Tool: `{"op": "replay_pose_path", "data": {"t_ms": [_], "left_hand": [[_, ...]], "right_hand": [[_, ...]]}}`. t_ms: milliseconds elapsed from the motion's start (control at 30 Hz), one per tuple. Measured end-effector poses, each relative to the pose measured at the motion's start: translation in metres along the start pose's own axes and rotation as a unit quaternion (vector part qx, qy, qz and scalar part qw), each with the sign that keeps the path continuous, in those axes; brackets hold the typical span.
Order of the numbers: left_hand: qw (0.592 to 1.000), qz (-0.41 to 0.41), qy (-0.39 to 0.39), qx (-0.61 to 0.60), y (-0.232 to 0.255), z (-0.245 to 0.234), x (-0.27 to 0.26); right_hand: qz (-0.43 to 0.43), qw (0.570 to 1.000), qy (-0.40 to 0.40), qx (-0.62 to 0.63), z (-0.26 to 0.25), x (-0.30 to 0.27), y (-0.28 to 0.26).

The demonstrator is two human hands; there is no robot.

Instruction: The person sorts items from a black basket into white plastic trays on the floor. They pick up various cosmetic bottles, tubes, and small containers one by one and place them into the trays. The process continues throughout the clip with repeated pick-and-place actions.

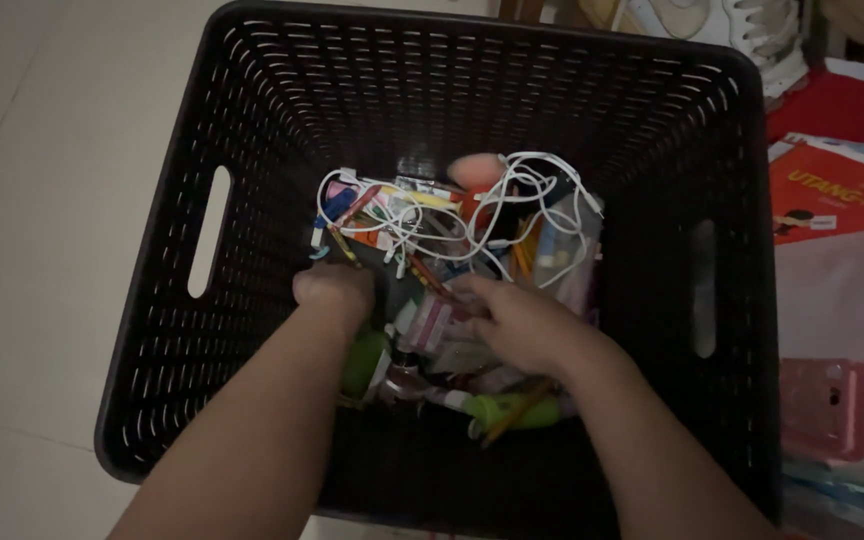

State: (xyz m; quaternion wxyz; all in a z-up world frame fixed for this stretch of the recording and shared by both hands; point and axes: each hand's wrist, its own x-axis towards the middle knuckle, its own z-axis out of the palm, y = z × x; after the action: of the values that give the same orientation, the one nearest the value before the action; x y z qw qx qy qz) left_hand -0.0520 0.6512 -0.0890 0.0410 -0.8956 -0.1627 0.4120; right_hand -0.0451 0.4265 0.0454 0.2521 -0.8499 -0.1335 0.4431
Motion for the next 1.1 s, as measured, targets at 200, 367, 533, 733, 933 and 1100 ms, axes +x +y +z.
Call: {"op": "replay_pose_path", "data": {"t_ms": [200,367,533,733,933,1100], "left_hand": [[1.000,0.005,-0.011,0.015,-0.007,-0.022,-0.012],[0.999,0.040,-0.005,-0.014,-0.014,-0.080,-0.075],[0.996,0.078,-0.023,-0.037,-0.017,-0.101,-0.108],[0.964,0.160,0.171,-0.123,0.019,-0.158,-0.234],[0.832,0.316,0.242,-0.386,0.093,-0.185,-0.313],[0.768,0.396,0.258,-0.431,0.179,-0.194,-0.372]], "right_hand": [[-0.027,0.997,0.030,-0.068,0.002,0.008,0.011],[-0.079,0.988,0.130,0.010,-0.006,-0.006,0.019],[-0.142,0.971,0.192,0.026,-0.009,-0.044,0.014],[-0.235,0.934,0.266,0.040,-0.032,-0.109,0.023],[-0.242,0.905,0.274,0.218,-0.068,-0.193,0.058],[-0.095,0.890,0.306,0.323,-0.103,-0.284,0.087]]}}
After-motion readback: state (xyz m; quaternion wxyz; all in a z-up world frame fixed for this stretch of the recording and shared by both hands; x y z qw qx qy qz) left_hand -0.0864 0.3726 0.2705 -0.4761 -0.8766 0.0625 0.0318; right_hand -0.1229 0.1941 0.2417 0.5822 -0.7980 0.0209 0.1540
